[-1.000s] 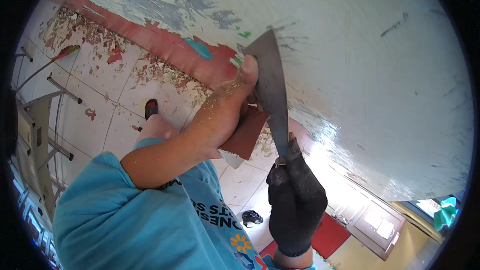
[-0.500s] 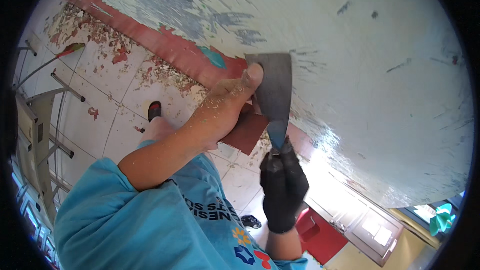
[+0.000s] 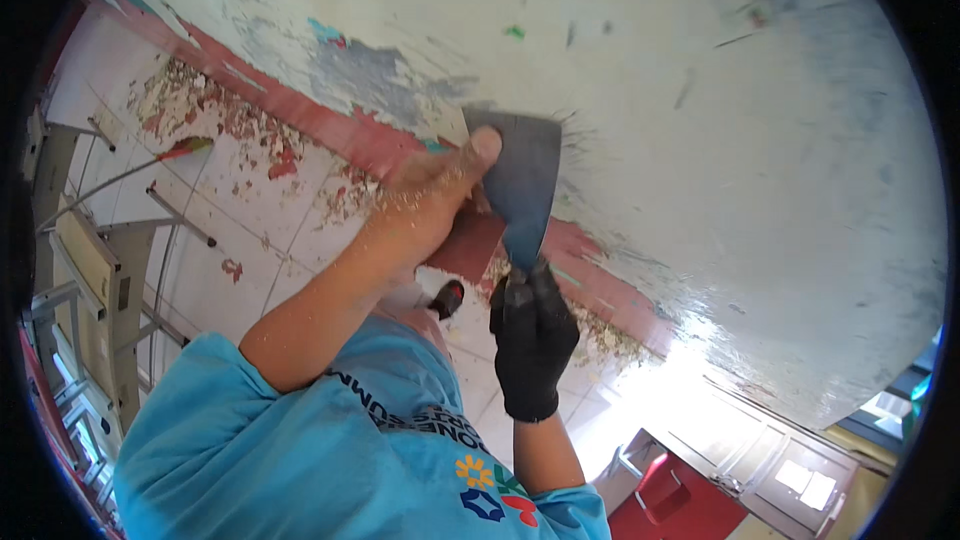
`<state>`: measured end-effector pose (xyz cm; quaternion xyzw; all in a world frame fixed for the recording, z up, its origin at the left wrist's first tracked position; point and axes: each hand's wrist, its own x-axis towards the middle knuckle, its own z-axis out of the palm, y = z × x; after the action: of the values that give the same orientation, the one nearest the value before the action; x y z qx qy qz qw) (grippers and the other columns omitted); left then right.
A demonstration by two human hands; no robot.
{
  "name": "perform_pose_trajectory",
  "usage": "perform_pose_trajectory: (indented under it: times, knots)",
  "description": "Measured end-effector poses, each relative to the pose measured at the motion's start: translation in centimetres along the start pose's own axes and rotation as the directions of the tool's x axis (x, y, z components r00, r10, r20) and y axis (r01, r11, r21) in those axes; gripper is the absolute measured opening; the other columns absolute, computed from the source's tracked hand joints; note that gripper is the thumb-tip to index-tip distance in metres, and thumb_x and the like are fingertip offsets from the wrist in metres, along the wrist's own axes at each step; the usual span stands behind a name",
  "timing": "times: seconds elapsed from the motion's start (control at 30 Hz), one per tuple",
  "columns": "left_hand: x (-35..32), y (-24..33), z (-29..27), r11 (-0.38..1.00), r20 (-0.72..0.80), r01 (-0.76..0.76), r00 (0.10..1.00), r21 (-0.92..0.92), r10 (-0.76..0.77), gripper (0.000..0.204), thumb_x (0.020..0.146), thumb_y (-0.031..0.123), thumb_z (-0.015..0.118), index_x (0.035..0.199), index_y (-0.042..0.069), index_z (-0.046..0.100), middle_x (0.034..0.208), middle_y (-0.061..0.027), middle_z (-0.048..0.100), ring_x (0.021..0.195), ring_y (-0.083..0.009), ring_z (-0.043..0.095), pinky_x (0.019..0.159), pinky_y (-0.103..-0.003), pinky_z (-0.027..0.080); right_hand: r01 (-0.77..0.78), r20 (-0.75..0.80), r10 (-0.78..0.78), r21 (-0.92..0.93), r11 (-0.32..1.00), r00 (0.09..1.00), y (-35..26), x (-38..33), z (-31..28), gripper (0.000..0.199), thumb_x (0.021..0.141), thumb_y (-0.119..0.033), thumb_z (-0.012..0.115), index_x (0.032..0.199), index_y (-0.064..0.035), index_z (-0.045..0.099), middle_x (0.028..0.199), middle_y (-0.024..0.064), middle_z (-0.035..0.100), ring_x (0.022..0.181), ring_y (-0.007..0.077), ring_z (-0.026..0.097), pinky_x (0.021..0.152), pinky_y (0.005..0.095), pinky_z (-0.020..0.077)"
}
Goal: The person scrapes peeling paint from a wall using a putty knife.
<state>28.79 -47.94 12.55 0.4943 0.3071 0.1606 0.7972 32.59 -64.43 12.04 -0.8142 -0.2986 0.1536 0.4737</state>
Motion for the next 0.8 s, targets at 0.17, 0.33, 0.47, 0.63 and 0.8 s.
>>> perform_pose_trajectory:
  times: [0.17,0.33,0.47,0.63,0.8]
  knots:
    - [0.0,0.6,-0.1,0.998,0.053,0.05,0.997,0.047,-0.053,0.06,0.081,0.058,0.048,0.065,0.001,0.057,0.06,-0.0032,0.052,0.06,-0.0099,0.048,0.058,-0.025,0.038,-0.072,-0.05,0.075,0.068,0.995,0.996,-2.4,-0.1,0.3,0.032,0.09,-0.015,0.042,0.115,0.0045,0.046,0.062,0.0007,0.046,0.043,0.0034,0.038,0.04,0.0162,0.0313]
    - [-0.9,0.4,0.6,0.998,0.137,-0.064,0.988,-0.028,0.067,0.055,0.082,0.055,0.049,0.068,0.003,0.059,0.065,-0.0028,0.055,0.064,-0.0094,0.05,0.063,-0.023,0.039,-0.086,-0.039,0.101,0.277,0.957,0.994,-3.5,-1.0,-1.2,0.033,0.09,-0.012,0.041,0.118,0.004,0.044,0.06,0.0009,0.045,0.043,0.0029,0.036,0.039,0.0159,0.0309]
    - [-1.1,2.4,0.3,0.946,0.174,0.117,0.983,-0.304,-0.065,0.051,0.082,0.052,0.051,0.076,0.003,0.061,0.072,-0.0046,0.059,0.066,-0.0101,0.053,0.065,-0.023,0.04,-0.089,-0.038,0.097,0.174,0.981,0.995,-6.9,1.2,-0.7,0.034,0.089,-0.011,0.04,0.12,0.0047,0.043,0.06,0.0014,0.044,0.042,0.0031,0.035,0.037,0.0165,0.03]
    - [-0.8,1.8,0.9,0.937,0.147,0.048,0.989,-0.345,0.003,0.048,0.083,0.05,0.052,0.081,0.003,0.063,0.073,-0.0041,0.06,0.066,-0.0093,0.054,0.062,-0.021,0.041,-0.15,-0.036,0.155,0.122,0.981,0.987,-8.6,0.2,-1.6,0.033,0.089,-0.013,0.042,0.116,0.0046,0.045,0.061,0.0015,0.046,0.044,0.0034,0.038,0.038,0.0167,0.0316]
    - [-0.7,1.2,2.3,0.916,0.096,-0.048,0.991,-0.398,0.094,0.052,0.084,0.051,0.05,0.058,0.005,0.051,0.058,0.0005,0.047,0.054,-0.0072,0.042,0.049,-0.023,0.035,-0.274,-0.063,0.284,0.137,0.952,0.957,-9.1,0.2,-1.8,0.026,0.088,-0.014,0.044,0.106,0.0036,0.049,0.062,0.0015,0.047,0.045,0.004,0.04,0.038,0.0162,0.0322]
